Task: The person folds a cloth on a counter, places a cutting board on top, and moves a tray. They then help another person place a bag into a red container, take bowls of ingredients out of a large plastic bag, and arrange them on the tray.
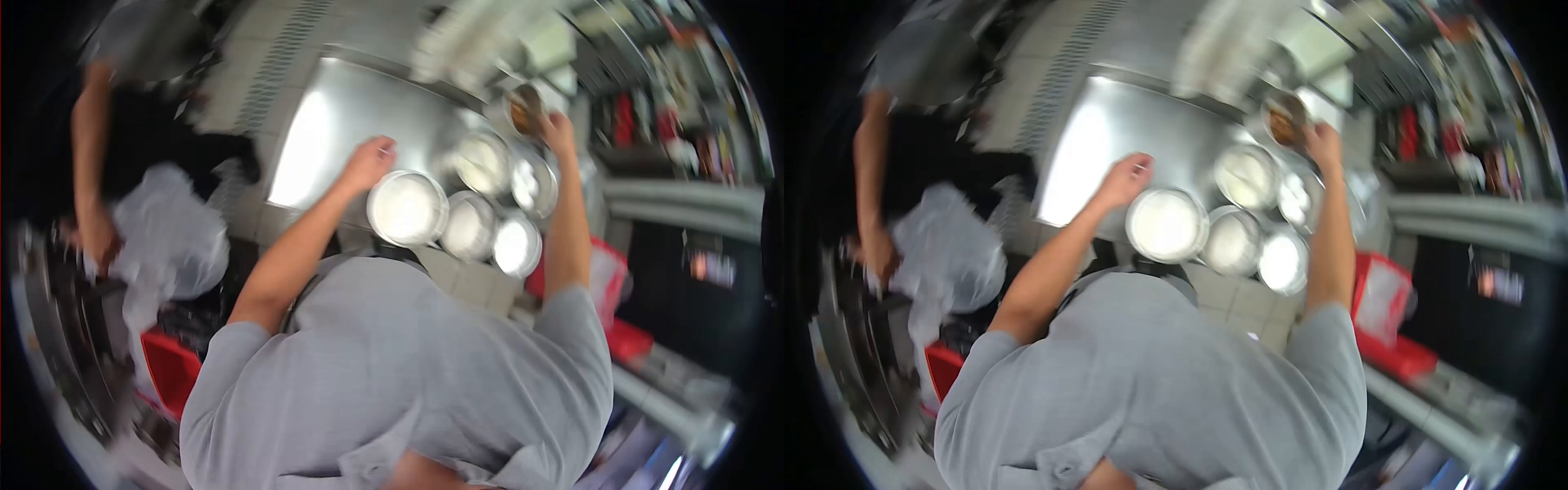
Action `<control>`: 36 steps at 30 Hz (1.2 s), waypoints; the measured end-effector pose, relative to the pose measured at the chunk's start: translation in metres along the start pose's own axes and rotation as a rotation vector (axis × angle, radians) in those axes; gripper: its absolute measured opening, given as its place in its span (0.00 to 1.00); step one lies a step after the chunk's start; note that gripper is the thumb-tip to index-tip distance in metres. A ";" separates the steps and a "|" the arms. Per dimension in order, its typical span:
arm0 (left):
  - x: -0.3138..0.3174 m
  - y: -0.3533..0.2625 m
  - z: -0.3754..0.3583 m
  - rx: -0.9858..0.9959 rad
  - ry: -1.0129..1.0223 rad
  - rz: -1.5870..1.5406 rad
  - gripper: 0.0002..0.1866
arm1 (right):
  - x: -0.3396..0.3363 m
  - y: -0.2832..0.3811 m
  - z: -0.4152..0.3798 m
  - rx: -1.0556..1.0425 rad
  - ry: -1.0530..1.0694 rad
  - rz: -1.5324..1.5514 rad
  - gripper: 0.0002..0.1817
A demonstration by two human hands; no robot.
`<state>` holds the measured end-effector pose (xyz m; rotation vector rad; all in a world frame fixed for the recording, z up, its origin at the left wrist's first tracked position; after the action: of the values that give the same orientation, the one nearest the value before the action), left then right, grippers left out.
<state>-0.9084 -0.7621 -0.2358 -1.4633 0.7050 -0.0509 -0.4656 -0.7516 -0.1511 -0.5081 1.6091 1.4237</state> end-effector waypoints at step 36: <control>0.019 0.106 -0.209 -0.764 -0.956 -0.070 0.23 | 0.069 -0.145 0.031 0.073 0.567 0.053 0.17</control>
<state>-1.0303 -0.9406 -0.3289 -1.9662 -0.1567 0.8951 -0.3760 -0.7421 -0.2875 -0.8888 2.1220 1.3204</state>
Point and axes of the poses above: each hand's wrist, its own z-axis towards the middle knuckle, its own x-axis out of the palm, y = z × x, the point moved 4 cm from there along z, towards the middle knuckle
